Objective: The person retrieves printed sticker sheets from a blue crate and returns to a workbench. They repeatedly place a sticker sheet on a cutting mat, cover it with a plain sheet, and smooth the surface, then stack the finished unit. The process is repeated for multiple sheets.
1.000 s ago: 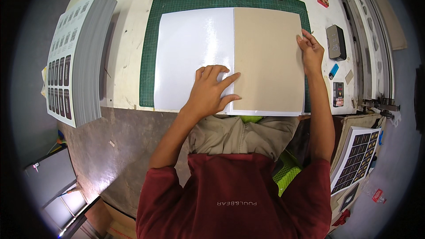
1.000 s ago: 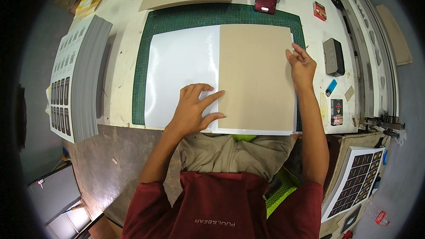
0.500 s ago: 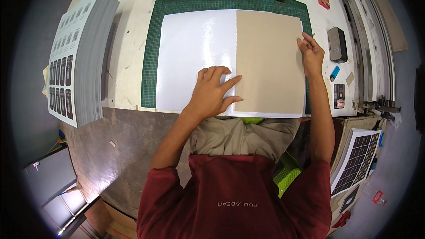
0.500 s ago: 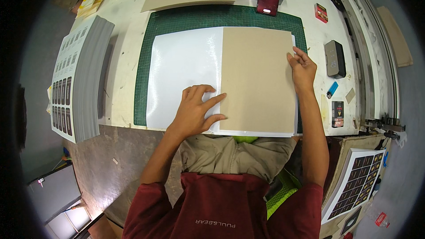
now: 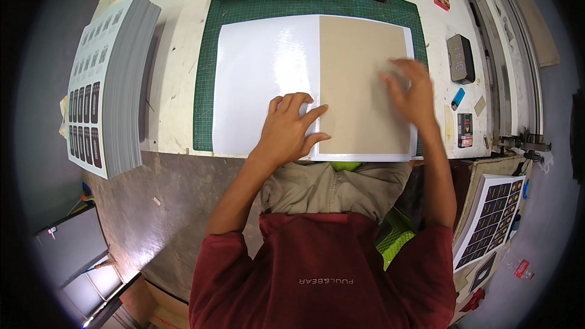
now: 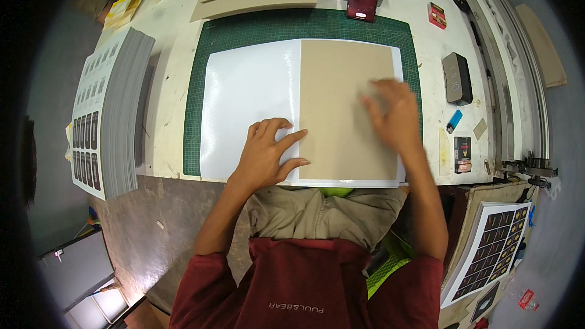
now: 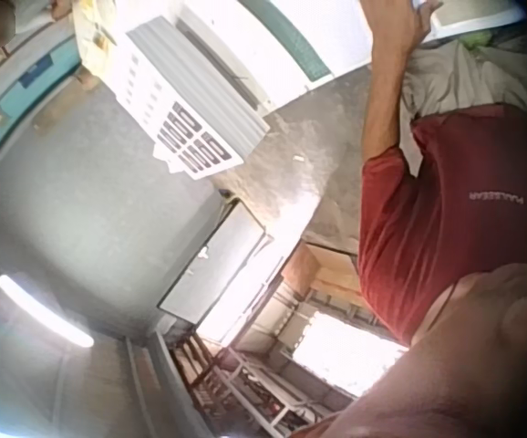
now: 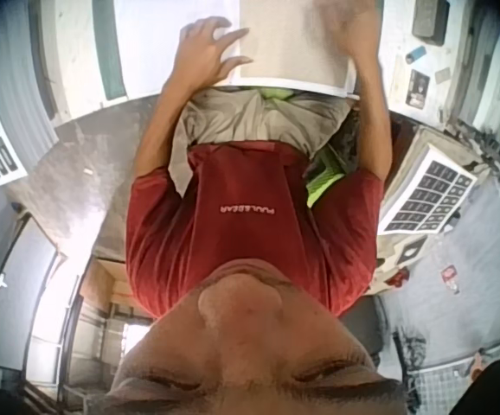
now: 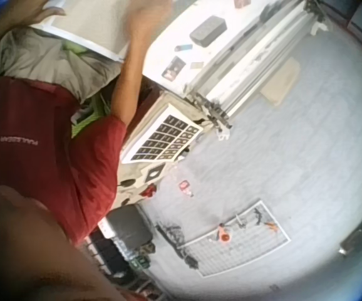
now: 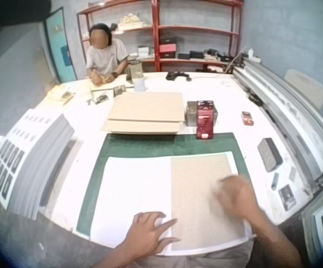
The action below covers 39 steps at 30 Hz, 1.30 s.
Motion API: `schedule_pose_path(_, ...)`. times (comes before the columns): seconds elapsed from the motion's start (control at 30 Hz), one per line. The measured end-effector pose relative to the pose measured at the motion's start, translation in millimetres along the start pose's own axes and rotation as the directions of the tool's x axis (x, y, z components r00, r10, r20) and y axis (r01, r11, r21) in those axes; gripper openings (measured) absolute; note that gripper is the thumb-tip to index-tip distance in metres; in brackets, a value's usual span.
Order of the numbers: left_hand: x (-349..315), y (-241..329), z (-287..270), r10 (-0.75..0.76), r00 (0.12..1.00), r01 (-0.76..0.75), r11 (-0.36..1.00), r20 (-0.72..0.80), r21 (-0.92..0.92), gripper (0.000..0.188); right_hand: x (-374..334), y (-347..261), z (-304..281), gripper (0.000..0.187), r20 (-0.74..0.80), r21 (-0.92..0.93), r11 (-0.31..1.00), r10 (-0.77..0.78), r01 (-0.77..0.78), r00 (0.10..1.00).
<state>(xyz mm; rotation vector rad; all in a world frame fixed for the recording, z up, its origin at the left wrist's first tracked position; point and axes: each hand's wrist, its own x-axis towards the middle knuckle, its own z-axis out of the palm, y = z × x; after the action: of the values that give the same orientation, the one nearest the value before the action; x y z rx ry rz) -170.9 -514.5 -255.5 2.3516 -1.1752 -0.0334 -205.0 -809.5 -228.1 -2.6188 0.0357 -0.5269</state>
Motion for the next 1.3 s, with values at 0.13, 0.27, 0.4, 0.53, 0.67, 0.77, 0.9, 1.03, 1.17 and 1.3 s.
schedule_pose_path(0.13,-3.6,5.9,-1.2,-0.041,0.999,0.043,0.998,-0.032,0.047,0.056,-35.6,-38.4,17.7,0.024,0.154,-0.12,0.985,-0.109,0.128,0.982)
schedule_pose_path(0.27,-40.0,28.4,-11.7,-0.144,0.98,0.138,0.989,-0.135,-0.047,0.068,-46.6,-39.7,24.9,0.023,0.115,-0.151,0.982,-0.095,0.112,0.989)
schedule_pose_path(0.4,-92.8,36.9,15.3,-0.428,0.867,0.424,0.903,-0.257,-0.072,0.086,-44.8,-39.7,28.5,0.025,0.111,-0.135,0.982,-0.116,0.131,0.987)
schedule_pose_path(0.53,-102.1,34.7,53.4,-0.581,0.678,0.64,0.768,-0.449,-0.027,0.098,-40.5,-44.7,25.0,0.028,0.14,-0.141,0.983,-0.097,0.116,0.985)
schedule_pose_path(0.67,-97.9,31.8,54.6,-0.436,0.458,0.609,0.789,-0.774,-0.084,0.115,-47.6,-37.5,25.1,0.028,0.107,-0.111,0.985,-0.117,0.129,0.987)
schedule_pose_path(0.77,-68.3,34.8,26.4,-0.445,0.25,0.53,0.806,-0.86,-0.263,0.116,-54.4,-34.2,23.4,0.027,0.088,-0.082,0.989,-0.119,0.126,0.989)
schedule_pose_path(0.9,-16.2,22.5,21.0,-0.431,0.601,0.437,0.882,-0.673,-0.174,0.112,-56.3,-20.8,21.2,0.028,0.086,0.093,0.99,-0.112,0.104,0.99)
schedule_pose_path(1.03,63.2,25.0,22.3,-0.227,0.943,0.218,0.974,-0.244,-0.061,0.113,-58.1,28.2,-30.4,0.031,0.202,0.496,0.819,0.214,-0.288,0.956)
schedule_pose_path(1.17,71.1,15.7,50.5,-0.17,0.985,0.172,0.981,-0.033,0.089,0.107,-62.4,9.9,-111.3,0.032,-0.402,0.263,0.916,0.388,-0.302,0.829)
schedule_pose_path(1.3,77.2,19.0,51.7,-0.132,0.991,0.132,0.98,-0.01,0.149,0.103,-88.1,-39.6,-75.7,0.048,0.106,-0.174,0.985,-0.006,0.024,0.994)
